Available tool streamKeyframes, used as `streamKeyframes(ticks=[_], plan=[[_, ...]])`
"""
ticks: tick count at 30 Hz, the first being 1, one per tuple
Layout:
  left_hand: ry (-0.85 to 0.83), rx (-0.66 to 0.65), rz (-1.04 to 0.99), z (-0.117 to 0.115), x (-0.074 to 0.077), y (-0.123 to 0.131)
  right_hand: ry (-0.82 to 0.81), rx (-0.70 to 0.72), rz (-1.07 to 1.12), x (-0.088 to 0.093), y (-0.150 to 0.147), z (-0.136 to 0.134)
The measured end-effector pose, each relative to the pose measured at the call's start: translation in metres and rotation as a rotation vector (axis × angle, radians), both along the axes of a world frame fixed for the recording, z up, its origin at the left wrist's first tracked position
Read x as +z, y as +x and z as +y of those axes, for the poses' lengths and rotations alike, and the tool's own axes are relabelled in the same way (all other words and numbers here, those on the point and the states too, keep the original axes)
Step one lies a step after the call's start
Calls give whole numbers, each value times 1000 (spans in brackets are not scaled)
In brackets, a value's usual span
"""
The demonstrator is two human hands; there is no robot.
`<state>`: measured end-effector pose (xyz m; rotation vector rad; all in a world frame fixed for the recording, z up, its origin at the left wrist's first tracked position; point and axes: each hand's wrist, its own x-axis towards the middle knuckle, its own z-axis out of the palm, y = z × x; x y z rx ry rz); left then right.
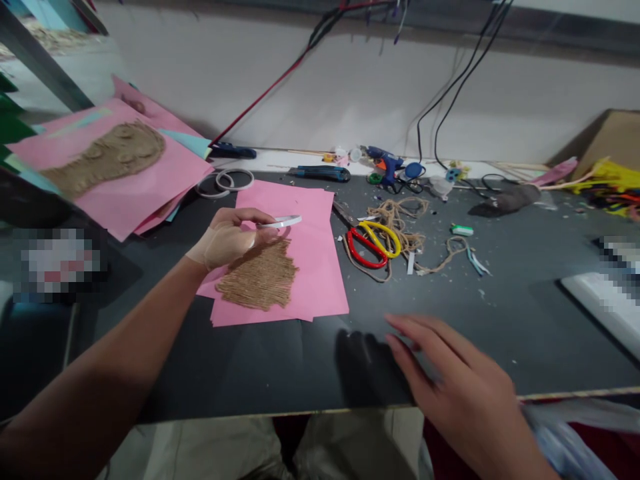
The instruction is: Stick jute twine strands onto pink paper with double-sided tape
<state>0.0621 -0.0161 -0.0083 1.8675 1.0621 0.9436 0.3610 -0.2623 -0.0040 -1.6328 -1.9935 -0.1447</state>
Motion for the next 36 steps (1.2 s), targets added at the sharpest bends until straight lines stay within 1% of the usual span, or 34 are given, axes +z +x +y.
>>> streamKeyframes(ticks=[1,3,5,7,8,10,11,13,15,17,19,21,23,26,31,33,36], plan=[[5,-9,9,0,1,0,37,69,-30,10,-17,22],[-2,-19,28,-2,4,-1,81,187,-15,26,-43,65],[-18,-25,48,-3,6,-1,124,285,17,31,-60,108],[-8,-35,57,-3,8,-1,147,339,40,27,-69,148],[9,-44,51,-2,8,-2,123,367,41,22,-72,165],[41,-74,28,0,7,-3,60,387,89,10,-76,191],[57,-84,14,2,6,-3,54,370,134,3,-78,199],[90,-89,-2,4,3,-4,68,324,215,-9,-81,206],[145,-77,-15,6,0,-3,99,292,283,-18,-85,204],[214,-44,-31,8,-4,-2,113,254,388,-22,-90,198],[250,-14,-52,9,-7,1,90,211,558,-23,-94,192],[222,-3,-107,9,-10,4,37,195,738,-24,-98,188],[160,-9,-218,10,-13,6,-14,213,855,-25,-101,186],[96,3,-317,9,-13,8,-58,233,921,-26,-103,185],[18,46,-232,4,-9,10,-130,236,979,-29,-102,184],[-6,44,-235,3,-8,12,-145,244,985,-30,-102,184],[-20,46,-259,2,-8,13,-143,293,990,-30,-102,183]])
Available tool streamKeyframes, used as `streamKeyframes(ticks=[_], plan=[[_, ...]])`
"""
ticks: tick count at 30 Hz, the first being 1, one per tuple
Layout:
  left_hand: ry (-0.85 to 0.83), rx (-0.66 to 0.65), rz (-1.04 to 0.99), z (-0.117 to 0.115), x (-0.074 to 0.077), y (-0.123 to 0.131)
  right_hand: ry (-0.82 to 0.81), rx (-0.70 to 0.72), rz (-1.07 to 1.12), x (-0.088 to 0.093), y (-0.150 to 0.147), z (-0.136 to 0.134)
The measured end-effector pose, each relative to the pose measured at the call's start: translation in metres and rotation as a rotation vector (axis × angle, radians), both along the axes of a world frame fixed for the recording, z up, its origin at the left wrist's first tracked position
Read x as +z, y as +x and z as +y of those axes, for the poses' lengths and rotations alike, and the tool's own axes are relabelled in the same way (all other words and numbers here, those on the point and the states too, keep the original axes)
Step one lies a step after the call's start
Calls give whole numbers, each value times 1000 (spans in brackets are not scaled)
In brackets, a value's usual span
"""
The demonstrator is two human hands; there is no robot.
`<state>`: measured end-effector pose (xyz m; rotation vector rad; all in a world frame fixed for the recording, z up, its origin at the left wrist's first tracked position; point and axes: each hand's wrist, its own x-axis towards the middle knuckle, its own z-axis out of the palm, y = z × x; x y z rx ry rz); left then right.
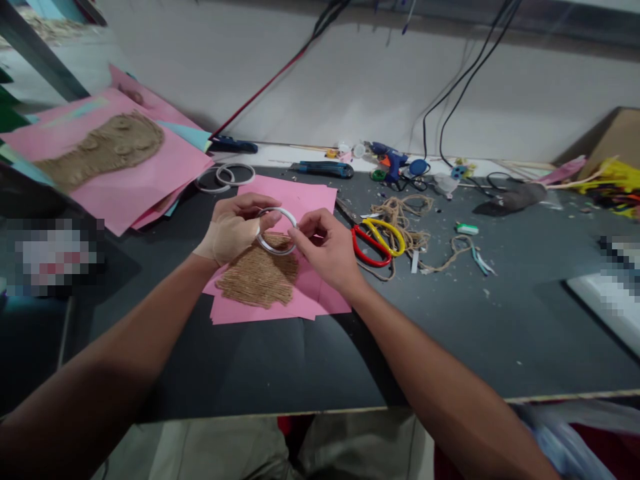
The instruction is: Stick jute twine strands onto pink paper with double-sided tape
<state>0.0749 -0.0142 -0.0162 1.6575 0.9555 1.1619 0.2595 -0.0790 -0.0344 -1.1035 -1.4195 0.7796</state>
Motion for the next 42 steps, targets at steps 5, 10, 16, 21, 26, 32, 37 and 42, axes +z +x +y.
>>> streamKeyframes(ticks=[5,10,16,21,26,32,37,42], plan=[[-47,1,-12,-1,0,-1,7,68,35,3,-2,-2],[-82,-15,-31,-1,-1,0,-25,10,18,5,-3,-3],[-52,7,13,-3,-1,0,-43,28,27,3,-3,-3],[-19,29,45,-2,-1,-1,-86,83,57,-1,-2,-1],[-46,19,23,0,-3,-1,-54,78,83,-1,-1,0],[-60,32,6,3,-4,-1,-63,39,87,0,-2,0],[-50,62,39,3,-2,-2,-75,44,120,1,-3,-1],[50,79,103,3,-3,-4,-72,10,105,2,-3,-2]])
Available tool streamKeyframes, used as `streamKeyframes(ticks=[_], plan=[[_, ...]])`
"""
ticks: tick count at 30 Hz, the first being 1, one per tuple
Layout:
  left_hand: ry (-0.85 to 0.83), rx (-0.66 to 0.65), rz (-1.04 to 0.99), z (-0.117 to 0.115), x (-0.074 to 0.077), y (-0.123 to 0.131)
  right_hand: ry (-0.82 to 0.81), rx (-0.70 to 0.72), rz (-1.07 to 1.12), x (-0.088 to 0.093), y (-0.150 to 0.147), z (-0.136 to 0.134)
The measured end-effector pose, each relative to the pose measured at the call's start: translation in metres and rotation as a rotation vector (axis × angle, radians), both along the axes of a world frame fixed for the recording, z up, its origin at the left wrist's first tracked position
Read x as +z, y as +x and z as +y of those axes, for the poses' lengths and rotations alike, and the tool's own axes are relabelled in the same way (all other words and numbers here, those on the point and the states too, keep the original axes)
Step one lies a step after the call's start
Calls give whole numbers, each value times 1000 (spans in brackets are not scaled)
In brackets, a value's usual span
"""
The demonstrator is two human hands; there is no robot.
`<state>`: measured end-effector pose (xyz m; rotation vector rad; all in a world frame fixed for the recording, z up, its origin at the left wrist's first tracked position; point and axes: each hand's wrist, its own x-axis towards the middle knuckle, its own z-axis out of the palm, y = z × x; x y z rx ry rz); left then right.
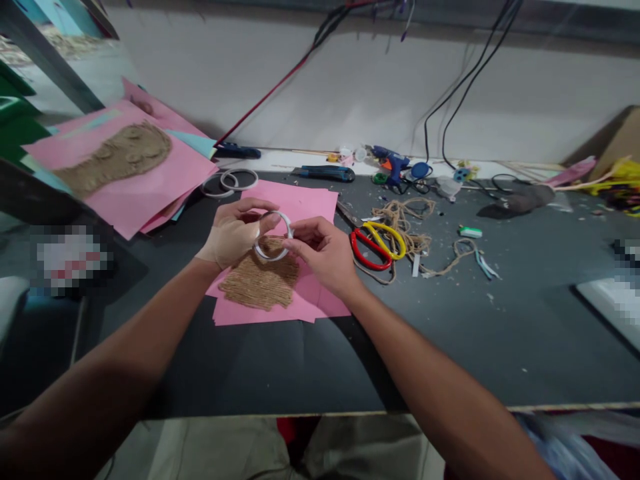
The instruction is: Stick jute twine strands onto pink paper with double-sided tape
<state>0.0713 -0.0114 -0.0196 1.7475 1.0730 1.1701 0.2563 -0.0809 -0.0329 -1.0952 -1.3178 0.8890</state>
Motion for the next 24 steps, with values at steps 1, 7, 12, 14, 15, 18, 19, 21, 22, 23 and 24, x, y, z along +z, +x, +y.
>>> streamKeyframes(ticks=[1,7,12,14,15,18,19,21,22,23,24], plan=[[90,11,22,0,0,0,4,-18,-15,0,0,0],[433,54,119,-2,4,2,15,-82,-33,-2,1,4],[457,-65,199,-5,8,5,17,-127,-11,-2,2,7],[442,-185,274,-6,7,7,21,-132,-19,-3,2,7],[436,-218,312,-7,7,8,20,-129,-29,-3,2,7],[407,-185,370,-10,5,9,24,-107,-50,-2,2,6],[395,-160,370,-11,4,9,32,-97,-52,-2,3,6],[380,-107,343,-12,2,9,43,-72,-66,-1,4,6],[375,-88,324,-12,1,9,44,-57,-83,-1,5,6],[371,-75,304,-11,-1,8,45,-44,-110,-2,6,6],[365,-64,289,-10,-3,8,51,-33,-145,-2,7,5]])
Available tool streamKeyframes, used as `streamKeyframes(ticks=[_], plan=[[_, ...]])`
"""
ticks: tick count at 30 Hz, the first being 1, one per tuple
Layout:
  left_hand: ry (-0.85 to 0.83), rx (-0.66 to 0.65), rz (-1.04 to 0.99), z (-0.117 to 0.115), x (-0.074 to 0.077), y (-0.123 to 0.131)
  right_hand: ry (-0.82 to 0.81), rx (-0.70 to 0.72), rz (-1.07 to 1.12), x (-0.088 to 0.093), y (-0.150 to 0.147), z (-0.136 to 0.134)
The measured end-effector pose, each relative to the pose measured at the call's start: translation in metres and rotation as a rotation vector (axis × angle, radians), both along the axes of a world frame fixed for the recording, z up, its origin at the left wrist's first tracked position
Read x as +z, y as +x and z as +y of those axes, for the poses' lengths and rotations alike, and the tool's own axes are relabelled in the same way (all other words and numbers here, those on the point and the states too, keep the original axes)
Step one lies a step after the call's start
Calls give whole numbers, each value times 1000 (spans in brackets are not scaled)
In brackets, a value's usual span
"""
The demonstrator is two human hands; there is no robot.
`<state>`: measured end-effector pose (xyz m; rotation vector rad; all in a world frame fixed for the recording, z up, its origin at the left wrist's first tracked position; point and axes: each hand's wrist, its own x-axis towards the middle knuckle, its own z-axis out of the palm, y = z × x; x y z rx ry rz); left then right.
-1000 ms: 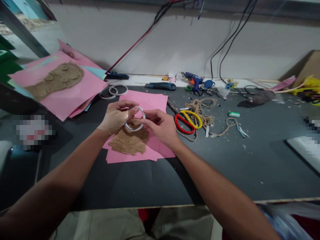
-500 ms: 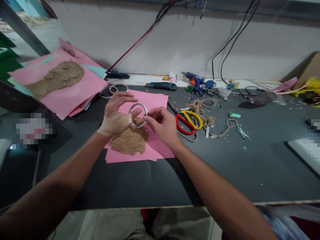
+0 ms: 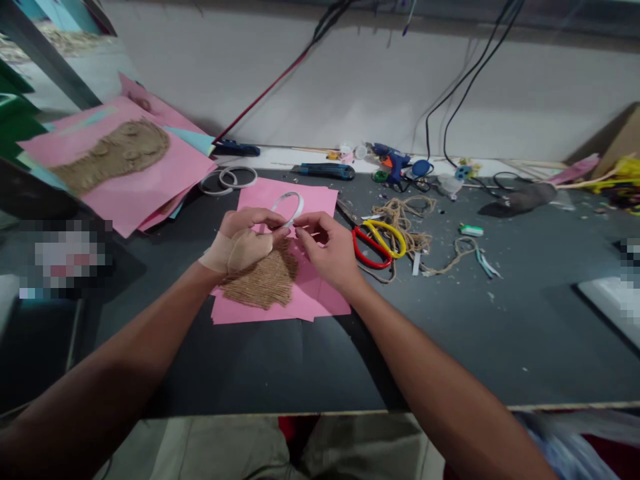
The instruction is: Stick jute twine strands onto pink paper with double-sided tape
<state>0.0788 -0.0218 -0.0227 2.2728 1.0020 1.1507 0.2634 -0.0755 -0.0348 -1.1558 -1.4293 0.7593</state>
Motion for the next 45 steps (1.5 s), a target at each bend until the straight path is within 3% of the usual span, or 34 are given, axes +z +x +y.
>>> streamKeyframes(ticks=[5,12,16,19,21,25,30,35,39,42,45], plan=[[40,-32,17,4,-6,-2,78,0,-171,-3,3,1],[10,-58,-5,3,0,-2,61,37,-184,-5,5,-1],[36,-46,-16,4,-1,-3,140,33,-239,-4,5,-1],[58,-48,-31,6,-6,-4,205,-69,-355,1,14,4],[71,-27,-58,7,-9,-4,184,-225,-542,7,29,7],[93,14,-93,10,-12,-5,-95,-490,-1012,22,66,8],[103,63,-104,12,-13,-6,-545,-440,-1271,37,85,3],[83,44,-72,12,-13,-6,-676,-382,-1386,38,84,4],[116,88,-47,13,-15,-6,-598,-357,-1408,32,84,3],[136,106,-69,14,-15,-6,-407,-448,-1411,31,83,-2],[124,110,-110,14,-14,-6,-343,-563,-1302,34,84,-3]])
